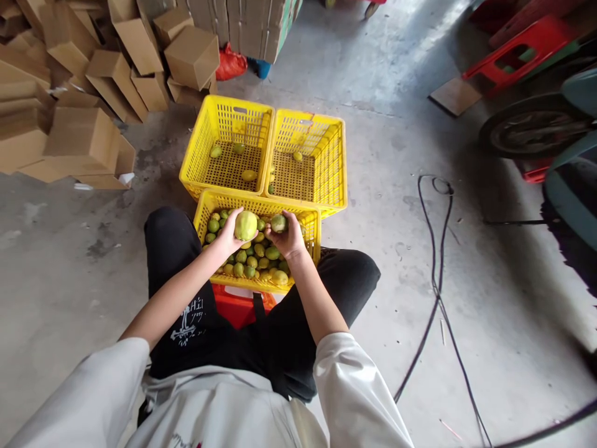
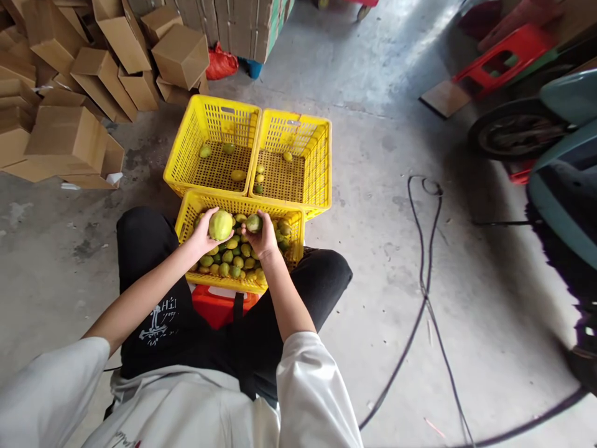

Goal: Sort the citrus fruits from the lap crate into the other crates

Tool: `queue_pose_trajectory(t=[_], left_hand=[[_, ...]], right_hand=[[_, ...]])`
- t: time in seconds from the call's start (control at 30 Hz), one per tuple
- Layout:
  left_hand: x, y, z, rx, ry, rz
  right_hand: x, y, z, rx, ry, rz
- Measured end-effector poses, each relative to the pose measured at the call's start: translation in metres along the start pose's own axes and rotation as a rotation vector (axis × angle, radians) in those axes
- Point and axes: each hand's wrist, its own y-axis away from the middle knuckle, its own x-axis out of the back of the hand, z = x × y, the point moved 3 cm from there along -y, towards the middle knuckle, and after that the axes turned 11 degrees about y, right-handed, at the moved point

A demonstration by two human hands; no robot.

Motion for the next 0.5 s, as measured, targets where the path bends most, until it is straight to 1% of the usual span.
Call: queue_pose_trajectory(t=[0.13,0.23,0.3,0.37,0.5], left_hand=[[-0.0020,-0.0019,-0.0032,0.085,0.007,-0.009],[-0.0022,-0.0028,-0.0063,0.107,-0.012,0.020],[-0.0029,-0.0035,-0.0075,0.106,-0.031,0.018],[-0.0037,-0.0046,-0.0074,0.071,-0.064,-0.001],[-0.0014,-0.0087,-0.0051,-0.059,-0.139,-0.013]], right_hand=[[0.0036,-0.0074,0.0032,-0.035,0.056,-0.003],[0.0022,-0.0091,0.0056,-0.043,0.090,-0.025],[0.0008,-0.0083,0.0069,-0.031,0.094,-0.024],[-0.0002,-0.0073,0.0074,0.000,0.082,-0.003],[-0.0020,-0.0064,0.0068,0.077,0.050,0.045]])
